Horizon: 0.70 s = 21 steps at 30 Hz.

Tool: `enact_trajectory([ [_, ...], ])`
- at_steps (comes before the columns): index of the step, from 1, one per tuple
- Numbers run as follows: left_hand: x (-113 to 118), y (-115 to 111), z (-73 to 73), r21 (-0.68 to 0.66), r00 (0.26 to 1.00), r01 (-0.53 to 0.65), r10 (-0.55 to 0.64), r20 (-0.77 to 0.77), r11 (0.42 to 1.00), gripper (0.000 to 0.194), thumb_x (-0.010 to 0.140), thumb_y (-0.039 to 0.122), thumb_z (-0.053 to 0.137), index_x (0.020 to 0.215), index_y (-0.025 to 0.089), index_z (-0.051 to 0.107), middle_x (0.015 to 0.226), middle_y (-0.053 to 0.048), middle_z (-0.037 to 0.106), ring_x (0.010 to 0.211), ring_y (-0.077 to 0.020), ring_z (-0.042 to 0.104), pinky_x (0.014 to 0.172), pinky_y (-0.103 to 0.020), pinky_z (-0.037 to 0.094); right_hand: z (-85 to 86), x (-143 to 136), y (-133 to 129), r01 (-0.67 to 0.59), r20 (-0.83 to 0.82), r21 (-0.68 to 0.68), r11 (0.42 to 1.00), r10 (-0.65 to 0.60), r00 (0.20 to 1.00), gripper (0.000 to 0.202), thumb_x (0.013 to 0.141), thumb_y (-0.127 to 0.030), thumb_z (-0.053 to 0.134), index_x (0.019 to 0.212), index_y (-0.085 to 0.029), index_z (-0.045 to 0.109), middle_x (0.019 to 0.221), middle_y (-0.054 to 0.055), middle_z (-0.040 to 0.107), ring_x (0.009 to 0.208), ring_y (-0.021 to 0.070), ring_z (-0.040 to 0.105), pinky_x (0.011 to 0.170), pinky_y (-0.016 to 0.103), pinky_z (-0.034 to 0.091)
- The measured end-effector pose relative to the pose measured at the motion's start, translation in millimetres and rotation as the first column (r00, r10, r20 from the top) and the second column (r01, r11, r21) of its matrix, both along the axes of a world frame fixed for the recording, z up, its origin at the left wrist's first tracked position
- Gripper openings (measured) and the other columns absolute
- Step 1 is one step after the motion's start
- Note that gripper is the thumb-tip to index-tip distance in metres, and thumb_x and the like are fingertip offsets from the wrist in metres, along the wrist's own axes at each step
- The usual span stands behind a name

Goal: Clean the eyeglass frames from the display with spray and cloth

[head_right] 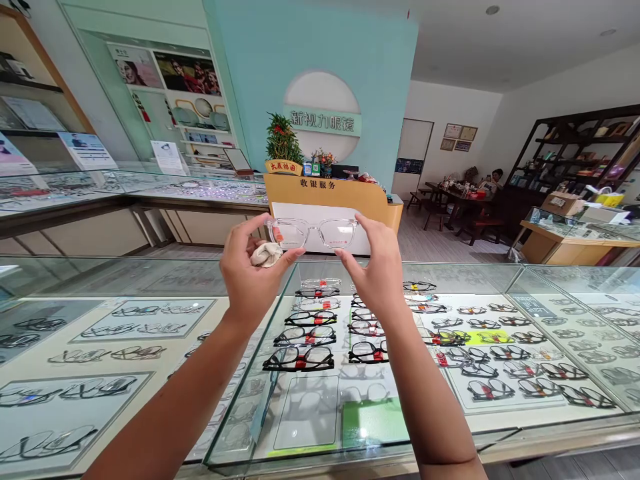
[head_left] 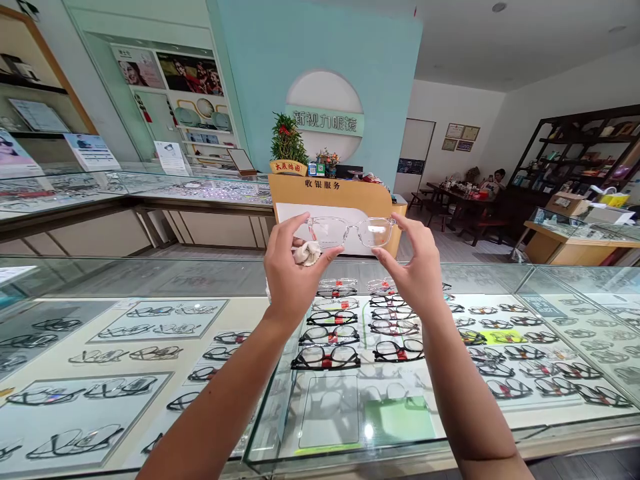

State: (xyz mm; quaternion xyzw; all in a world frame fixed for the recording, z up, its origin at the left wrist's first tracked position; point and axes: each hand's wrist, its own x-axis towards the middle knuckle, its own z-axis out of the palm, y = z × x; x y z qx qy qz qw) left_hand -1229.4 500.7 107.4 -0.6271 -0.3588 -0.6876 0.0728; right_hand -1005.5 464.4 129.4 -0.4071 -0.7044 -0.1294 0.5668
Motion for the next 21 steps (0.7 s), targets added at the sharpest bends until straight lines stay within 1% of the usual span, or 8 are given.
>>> enact_trajectory([
  [3, 3, -9, 1.7, 0.112, 0.999, -0.033, 0.036, -0.026, 0.993, 0.071, 0.078, 0.04, 0.095, 0.14, 0.026, 0.064, 0.134, -0.01, 0.065, 0.097, -0.0195, 0.067, 0.085, -0.036, 0.06, -2.0, 5, 4, -0.033, -0.011, -0.048, 0.998, 0.032, 0.999, 0.057, 0.096, -0.037, 0.075, 0.15, -0.034, 0.056, 0.142, 0.009, 0.07, 0.129, 0.0325, 0.064, 0.11, 0.056, 0.053],
  [7, 4, -14, 2.8, 0.156, 0.998, -0.043, 0.05, -0.039, 0.987, 0.072, 0.079, 0.04, 0.094, 0.142, 0.029, 0.061, 0.136, -0.009, 0.063, 0.09, -0.0163, 0.064, 0.08, -0.034, 0.06, -3.4, 8, 6, -0.066, -0.019, -0.061, 0.996, 0.065, 0.998, 0.059, 0.096, -0.039, 0.075, 0.153, -0.035, 0.056, 0.144, 0.009, 0.07, 0.132, 0.032, 0.063, 0.112, 0.056, 0.052],
  [10, 4, -14, 2.5, 0.15, 0.997, -0.058, 0.065, -0.044, 0.987, 0.072, 0.079, 0.042, 0.094, 0.142, 0.028, 0.061, 0.136, -0.009, 0.063, 0.089, -0.016, 0.064, 0.08, -0.034, 0.06, -3.3, 8, 5, -0.071, -0.027, -0.069, 0.995, 0.069, 0.997, 0.06, 0.096, -0.04, 0.075, 0.153, -0.035, 0.056, 0.146, 0.009, 0.07, 0.134, 0.0326, 0.063, 0.112, 0.057, 0.053],
  [13, 5, -13, 1.5, 0.097, 0.997, -0.073, 0.076, -0.033, 0.993, 0.073, 0.079, 0.045, 0.094, 0.142, 0.027, 0.06, 0.138, -0.01, 0.063, 0.091, -0.017, 0.065, 0.082, -0.035, 0.061, -2.6, 6, 3, -0.09, -0.06, -0.091, 0.992, 0.085, 0.995, 0.061, 0.097, -0.04, 0.074, 0.154, -0.034, 0.054, 0.149, 0.01, 0.067, 0.137, 0.0326, 0.063, 0.111, 0.056, 0.053],
  [16, 6, -14, 0.8, 0.036, 0.998, -0.064, 0.064, -0.009, 0.997, 0.072, 0.081, 0.045, 0.092, 0.143, 0.027, 0.06, 0.14, -0.01, 0.063, 0.09, -0.0169, 0.065, 0.084, -0.036, 0.061, -1.7, 3, 0, -0.105, -0.082, -0.103, 0.989, 0.097, 0.992, 0.061, 0.098, -0.038, 0.073, 0.155, -0.034, 0.052, 0.15, 0.011, 0.067, 0.137, 0.0323, 0.064, 0.112, 0.056, 0.053],
  [21, 7, -14, 0.5, 0.017, 0.999, -0.043, 0.043, 0.016, 0.999, 0.073, 0.08, 0.043, 0.092, 0.143, 0.028, 0.06, 0.141, -0.01, 0.064, 0.089, -0.0164, 0.064, 0.083, -0.035, 0.06, -0.1, 2, -3, -0.088, -0.078, -0.085, 0.992, 0.081, 0.994, 0.06, 0.098, -0.039, 0.072, 0.154, -0.033, 0.052, 0.148, 0.012, 0.067, 0.134, 0.0328, 0.065, 0.111, 0.056, 0.054],
])
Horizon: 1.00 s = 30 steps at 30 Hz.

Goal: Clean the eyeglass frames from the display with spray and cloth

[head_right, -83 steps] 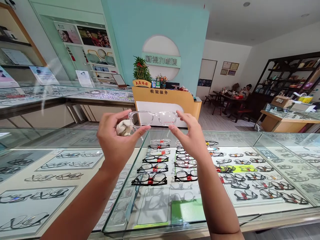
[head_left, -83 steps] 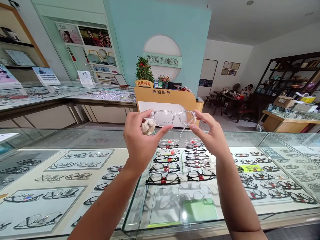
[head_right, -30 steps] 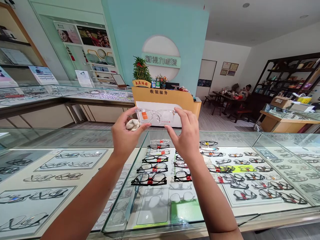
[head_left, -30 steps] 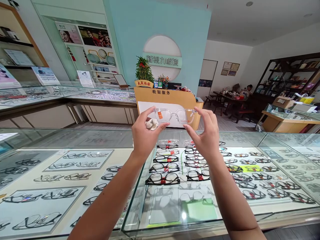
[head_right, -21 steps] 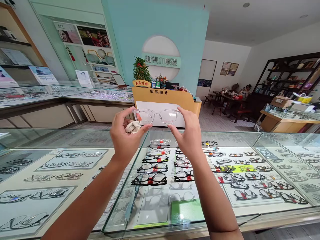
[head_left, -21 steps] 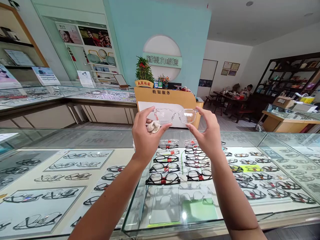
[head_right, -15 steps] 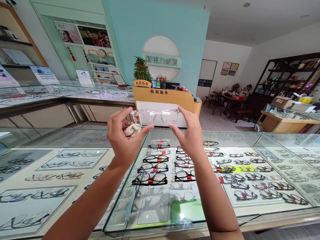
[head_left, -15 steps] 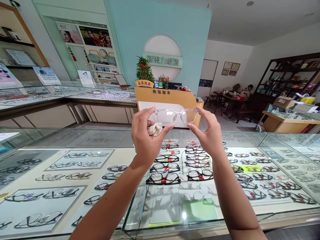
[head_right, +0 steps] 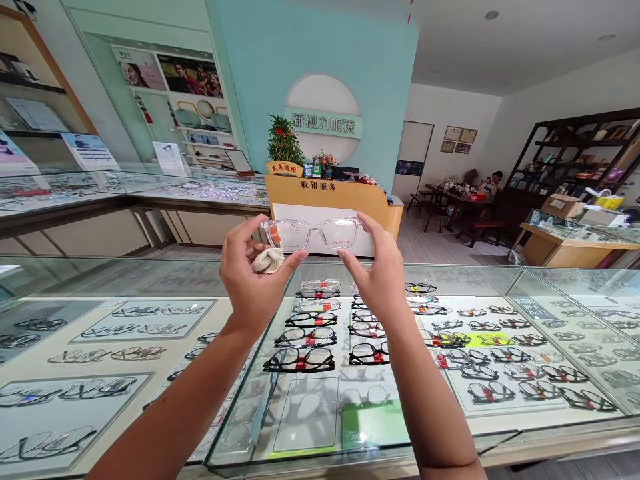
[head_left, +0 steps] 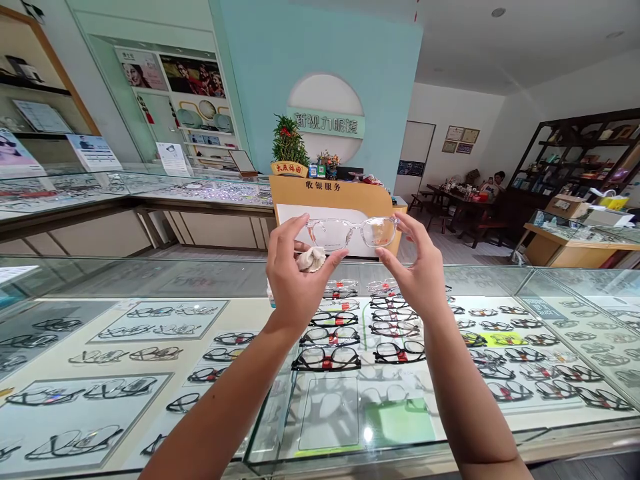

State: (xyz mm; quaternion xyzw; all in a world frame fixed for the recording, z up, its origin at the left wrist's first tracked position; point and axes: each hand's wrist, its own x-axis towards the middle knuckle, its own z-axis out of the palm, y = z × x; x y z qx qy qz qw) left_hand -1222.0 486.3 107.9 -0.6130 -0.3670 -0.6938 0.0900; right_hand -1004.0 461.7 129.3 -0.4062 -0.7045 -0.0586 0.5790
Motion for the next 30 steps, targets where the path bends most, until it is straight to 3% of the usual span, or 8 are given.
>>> enact_trajectory([
  [7, 0, 5, -1.2, -0.098, 0.996, 0.075, -0.071, 0.046, 0.992, 0.082, 0.078, 0.046, 0.094, 0.148, 0.028, 0.057, 0.143, -0.011, 0.067, 0.092, -0.0186, 0.068, 0.084, -0.036, 0.06, -0.5, -3, -1, 0.018, 0.008, 0.021, 1.0, -0.018, 1.0, 0.059, 0.097, -0.039, 0.073, 0.152, -0.033, 0.052, 0.148, 0.011, 0.067, 0.131, 0.032, 0.066, 0.109, 0.055, 0.055],
  [13, 1, 8, 0.4, -0.155, 0.985, 0.145, -0.127, 0.117, 0.977, 0.074, 0.082, 0.043, 0.091, 0.147, 0.029, 0.059, 0.146, -0.012, 0.068, 0.107, -0.0239, 0.074, 0.091, -0.039, 0.062, -2.8, -13, -3, 0.047, 0.007, 0.07, 0.996, -0.047, 0.999, 0.06, 0.097, -0.04, 0.074, 0.153, -0.031, 0.053, 0.146, 0.013, 0.068, 0.132, 0.0332, 0.065, 0.11, 0.058, 0.054],
  [17, -3, 9, 1.9, -0.159, 0.982, 0.157, -0.137, 0.13, 0.975, 0.075, 0.082, 0.04, 0.091, 0.148, 0.03, 0.058, 0.146, -0.012, 0.069, 0.11, -0.0252, 0.074, 0.094, -0.041, 0.063, -1.9, -9, -2, -0.084, -0.166, -0.03, 0.996, 0.078, 0.983, 0.058, 0.098, -0.047, 0.071, 0.152, -0.03, 0.056, 0.144, 0.014, 0.07, 0.131, 0.0311, 0.068, 0.105, 0.054, 0.058],
  [21, -3, 2, 4.5, -0.112, 0.989, 0.125, -0.115, 0.094, 0.986, 0.075, 0.081, 0.04, 0.092, 0.148, 0.029, 0.059, 0.145, -0.011, 0.07, 0.113, -0.0264, 0.074, 0.096, -0.043, 0.063, 0.2, -1, 3, -0.199, -0.36, -0.124, 0.972, 0.143, 0.922, 0.038, 0.104, -0.051, 0.062, 0.131, -0.028, 0.074, 0.131, 0.012, 0.079, 0.121, 0.0283, 0.074, 0.101, 0.051, 0.061],
  [30, 2, -8, 6.6, -0.102, 0.991, 0.127, -0.121, 0.062, 0.987, 0.069, 0.08, 0.044, 0.092, 0.141, 0.029, 0.064, 0.137, -0.009, 0.072, 0.118, -0.0278, 0.071, 0.095, -0.042, 0.062, 5.3, -2, 1, -0.361, -0.423, -0.14, 0.922, 0.274, 0.864, 0.036, 0.104, -0.054, 0.058, 0.113, -0.029, 0.084, 0.124, 0.006, 0.083, 0.119, 0.0272, 0.075, 0.107, 0.052, 0.058],
])
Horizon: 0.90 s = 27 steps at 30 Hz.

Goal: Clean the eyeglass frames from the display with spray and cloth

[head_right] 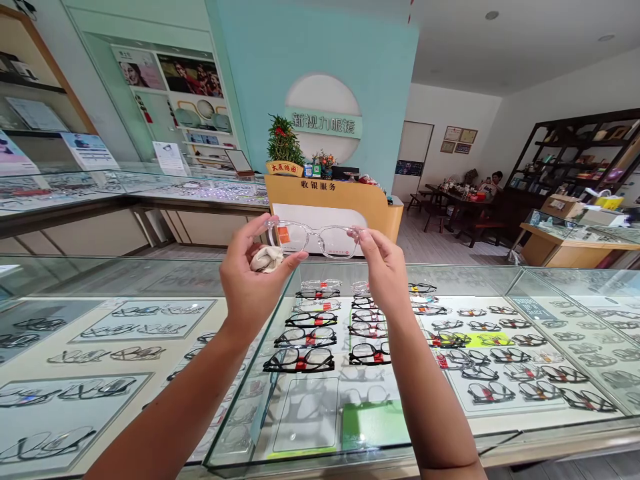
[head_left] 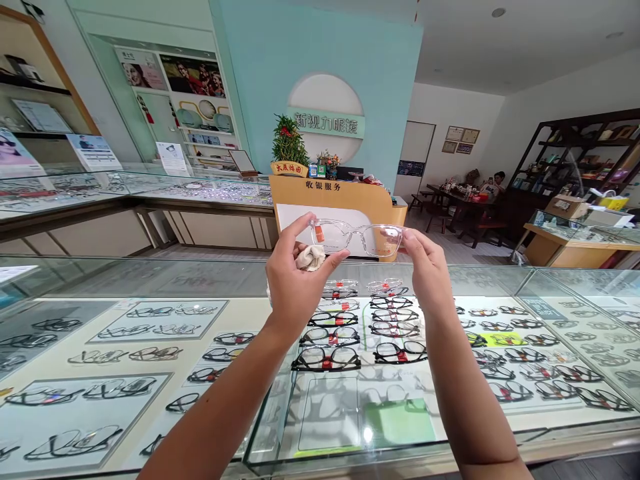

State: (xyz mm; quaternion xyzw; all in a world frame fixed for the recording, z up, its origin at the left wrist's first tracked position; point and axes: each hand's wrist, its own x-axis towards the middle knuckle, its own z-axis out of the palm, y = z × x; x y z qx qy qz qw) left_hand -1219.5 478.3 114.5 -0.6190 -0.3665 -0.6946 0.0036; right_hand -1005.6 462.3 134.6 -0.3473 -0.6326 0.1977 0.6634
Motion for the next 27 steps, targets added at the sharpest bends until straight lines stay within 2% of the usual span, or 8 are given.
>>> enact_trajectory([
  [8, 0, 1, -1.2, -0.029, 1.0, -0.003, 0.003, -0.023, 1.0, 0.07, 0.079, 0.046, 0.092, 0.141, 0.029, 0.065, 0.132, -0.009, 0.074, 0.116, -0.0285, 0.072, 0.094, -0.042, 0.061, 1.3, 1, -1, -0.083, 0.005, -0.051, 0.995, 0.083, 0.997, 0.041, 0.107, -0.043, 0.047, 0.11, -0.026, 0.084, 0.119, 0.008, 0.084, 0.116, 0.0281, 0.077, 0.104, 0.053, 0.06],
  [13, 0, 4, -3.5, -0.033, 1.0, 0.009, -0.009, -0.021, 0.999, 0.07, 0.08, 0.044, 0.092, 0.142, 0.03, 0.064, 0.126, -0.008, 0.075, 0.113, -0.0289, 0.072, 0.092, -0.043, 0.062, -1.7, 4, 5, -0.143, -0.003, -0.078, 0.987, 0.143, 0.99, 0.044, 0.106, -0.044, 0.043, 0.111, -0.025, 0.082, 0.118, 0.008, 0.084, 0.114, 0.0288, 0.077, 0.102, 0.052, 0.061],
  [16, -2, 5, -3.0, -0.031, 0.999, -0.001, -0.001, -0.051, 1.0, 0.071, 0.08, 0.044, 0.092, 0.144, 0.031, 0.063, 0.127, -0.008, 0.074, 0.105, -0.026, 0.072, 0.087, -0.041, 0.062, -1.3, 9, 7, -0.11, 0.004, -0.064, 0.992, 0.111, 0.994, 0.038, 0.103, -0.04, 0.047, 0.11, -0.026, 0.082, 0.119, 0.007, 0.084, 0.115, 0.0292, 0.077, 0.102, 0.053, 0.06],
  [18, -5, 5, -1.4, -0.006, 0.994, -0.02, 0.019, -0.104, 1.0, 0.073, 0.08, 0.044, 0.093, 0.145, 0.03, 0.062, 0.128, -0.008, 0.074, 0.097, -0.0232, 0.071, 0.086, -0.04, 0.062, 0.5, 13, 5, -0.022, 0.016, -0.008, 1.0, 0.022, 1.0, 0.032, 0.099, -0.035, 0.054, 0.116, -0.028, 0.08, 0.123, 0.006, 0.082, 0.118, 0.0284, 0.075, 0.104, 0.053, 0.059],
  [20, -8, 6, 1.0, 0.047, 0.982, -0.03, 0.038, -0.186, 0.998, 0.073, 0.081, 0.044, 0.092, 0.146, 0.029, 0.062, 0.129, -0.008, 0.074, 0.097, -0.0225, 0.072, 0.088, -0.039, 0.062, 2.8, 15, 2, 0.083, 0.068, 0.07, 0.994, -0.087, 0.994, 0.029, 0.096, -0.032, 0.061, 0.12, -0.03, 0.078, 0.127, 0.005, 0.08, 0.121, 0.0274, 0.073, 0.107, 0.053, 0.056],
  [22, -11, 5, 4.2, 0.098, 0.96, -0.022, 0.049, -0.275, 0.995, 0.07, 0.083, 0.044, 0.09, 0.145, 0.029, 0.062, 0.134, -0.01, 0.073, 0.104, -0.0244, 0.073, 0.09, -0.039, 0.062, 4.8, 15, -3, 0.124, 0.19, 0.129, 0.984, -0.147, 0.971, 0.023, 0.096, -0.034, 0.068, 0.117, -0.032, 0.078, 0.129, 0.005, 0.078, 0.124, 0.0268, 0.07, 0.111, 0.054, 0.052],
  [25, -16, 2, 9.2, 0.132, 0.919, 0.007, 0.045, -0.392, 0.991, 0.068, 0.086, 0.044, 0.087, 0.147, 0.029, 0.06, 0.142, -0.011, 0.07, 0.12, -0.0287, 0.072, 0.094, -0.04, 0.062, 5.8, 11, -8, 0.085, 0.379, 0.138, 0.987, -0.131, 0.916, 0.014, 0.097, -0.036, 0.073, 0.108, -0.033, 0.08, 0.128, 0.003, 0.077, 0.127, 0.0263, 0.068, 0.113, 0.053, 0.049],
  [27, -18, -1, 12.2, 0.138, 0.888, 0.036, 0.032, -0.46, 0.99, 0.067, 0.088, 0.045, 0.085, 0.148, 0.03, 0.059, 0.146, -0.011, 0.068, 0.127, -0.0302, 0.07, 0.097, -0.041, 0.062, 5.2, 7, -9, 0.057, 0.438, 0.124, 0.991, -0.106, 0.893, 0.011, 0.098, -0.036, 0.073, 0.105, -0.033, 0.08, 0.127, 0.003, 0.077, 0.126, 0.0259, 0.067, 0.111, 0.052, 0.05],
])
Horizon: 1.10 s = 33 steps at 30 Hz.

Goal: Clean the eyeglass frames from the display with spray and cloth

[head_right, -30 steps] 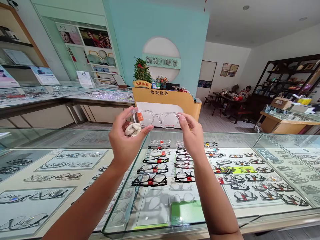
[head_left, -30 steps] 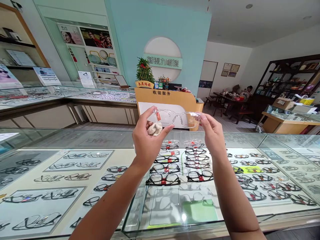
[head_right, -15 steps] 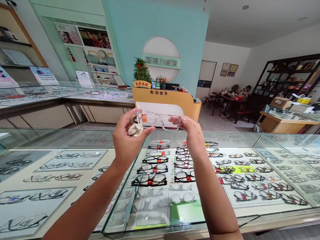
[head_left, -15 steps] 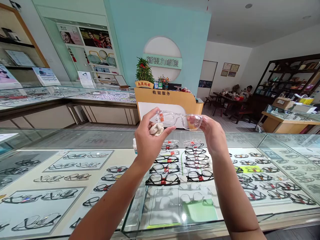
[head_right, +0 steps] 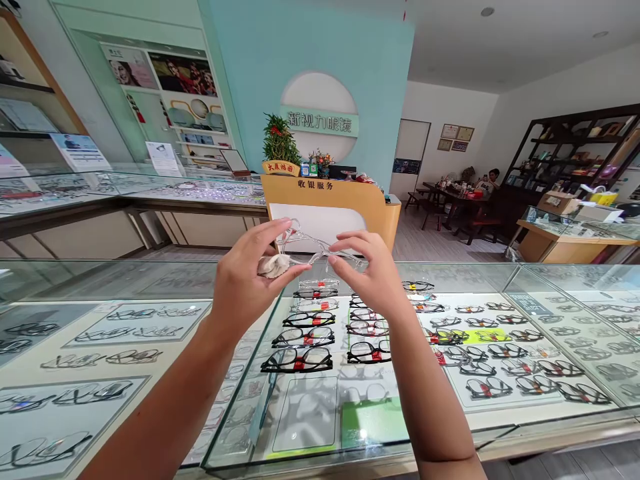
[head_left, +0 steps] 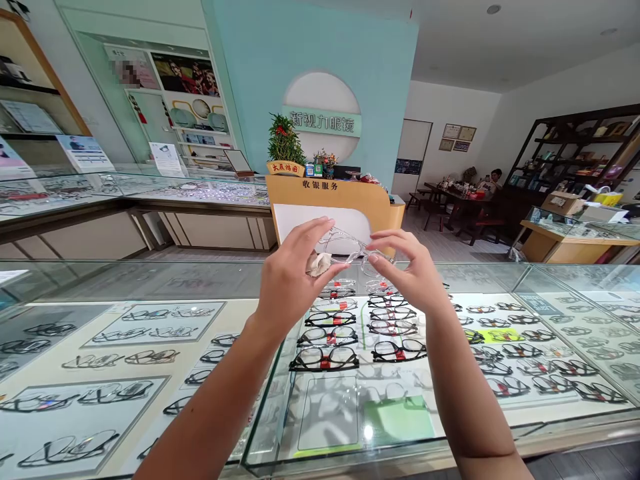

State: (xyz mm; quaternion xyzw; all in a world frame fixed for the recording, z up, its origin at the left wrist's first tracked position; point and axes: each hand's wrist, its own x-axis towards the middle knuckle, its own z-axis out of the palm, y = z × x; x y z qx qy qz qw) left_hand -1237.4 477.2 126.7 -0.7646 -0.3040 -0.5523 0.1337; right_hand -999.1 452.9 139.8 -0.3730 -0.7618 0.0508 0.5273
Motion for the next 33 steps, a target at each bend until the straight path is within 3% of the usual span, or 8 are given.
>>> enact_trajectory([
  [6, -6, -11, 8.1, -0.042, 0.994, 0.052, -0.056, -0.089, 0.998, 0.062, 0.091, 0.045, 0.082, 0.148, 0.03, 0.06, 0.146, -0.009, 0.069, 0.119, -0.0268, 0.072, 0.095, -0.038, 0.062, -0.4, -1, 2, -0.155, -0.001, -0.16, 0.975, 0.157, 0.988, 0.012, 0.1, -0.039, 0.073, 0.1, -0.032, 0.082, 0.127, 0.004, 0.078, 0.123, 0.0263, 0.068, 0.109, 0.051, 0.05],
  [10, -7, -16, 9.8, -0.223, 0.993, 0.111, -0.118, -0.02, 0.969, 0.064, 0.087, 0.046, 0.086, 0.145, 0.03, 0.063, 0.133, -0.007, 0.074, 0.087, -0.0179, 0.071, 0.082, -0.032, 0.061, 1.2, 3, 4, -0.279, -0.091, -0.281, 0.918, 0.264, 0.96, 0.012, 0.097, -0.039, 0.076, 0.098, -0.03, 0.084, 0.127, 0.005, 0.077, 0.121, 0.0256, 0.069, 0.109, 0.048, 0.049],
  [13, -5, -16, 7.9, -0.331, 0.975, 0.221, -0.204, 0.086, 0.917, 0.068, 0.085, 0.047, 0.087, 0.146, 0.031, 0.061, 0.126, -0.007, 0.076, 0.075, -0.0143, 0.067, 0.069, -0.028, 0.059, -0.1, 4, 7, -0.342, -0.157, -0.333, 0.879, 0.306, 0.939, 0.012, 0.096, -0.04, 0.077, 0.099, -0.031, 0.085, 0.129, 0.005, 0.076, 0.123, 0.0259, 0.068, 0.112, 0.048, 0.047],
  [16, -2, -14, 6.9, -0.38, 0.943, 0.327, -0.271, 0.194, 0.865, 0.072, 0.081, 0.05, 0.09, 0.145, 0.03, 0.061, 0.13, -0.009, 0.074, 0.078, -0.0158, 0.07, 0.065, -0.027, 0.059, -2.4, 4, 10, -0.417, -0.227, -0.373, 0.829, 0.355, 0.907, 0.012, 0.095, -0.041, 0.079, 0.098, -0.033, 0.086, 0.133, 0.004, 0.075, 0.126, 0.0262, 0.066, 0.115, 0.049, 0.044],
  [21, 0, -10, 8.0, -0.419, 0.914, 0.396, -0.307, 0.265, 0.817, 0.08, 0.075, 0.048, 0.095, 0.144, 0.031, 0.06, 0.122, -0.008, 0.076, 0.095, -0.0218, 0.075, 0.081, -0.032, 0.064, -4.5, 3, 12, -0.539, -0.367, -0.432, 0.723, 0.405, 0.837, 0.012, 0.091, -0.041, 0.083, 0.095, -0.031, 0.087, 0.115, 0.004, 0.083, 0.11, 0.0235, 0.073, 0.103, 0.044, 0.053],
  [26, 5, -7, 4.2, -0.426, 0.891, 0.421, -0.277, 0.361, 0.8, 0.082, 0.075, 0.047, 0.094, 0.145, 0.032, 0.053, 0.136, -0.01, 0.07, 0.082, -0.0152, 0.07, 0.075, -0.031, 0.062, -6.1, 0, 14, -0.486, -0.401, -0.368, 0.793, 0.336, 0.852, 0.014, 0.087, -0.041, 0.087, 0.093, -0.029, 0.088, 0.107, 0.005, 0.084, 0.104, 0.023, 0.073, 0.099, 0.042, 0.055],
  [33, 8, -15, 7.4, -0.378, 0.907, 0.319, -0.164, 0.389, 0.869, 0.049, 0.082, 0.041, 0.086, 0.123, 0.025, 0.063, 0.115, -0.005, 0.074, 0.086, -0.0155, 0.068, 0.076, -0.03, 0.057, -3.2, 8, 9, -0.418, -0.527, -0.309, 0.854, 0.213, 0.823, 0.01, 0.084, -0.037, 0.089, 0.092, -0.031, 0.088, 0.107, 0.004, 0.085, 0.106, 0.0236, 0.075, 0.103, 0.045, 0.056],
])
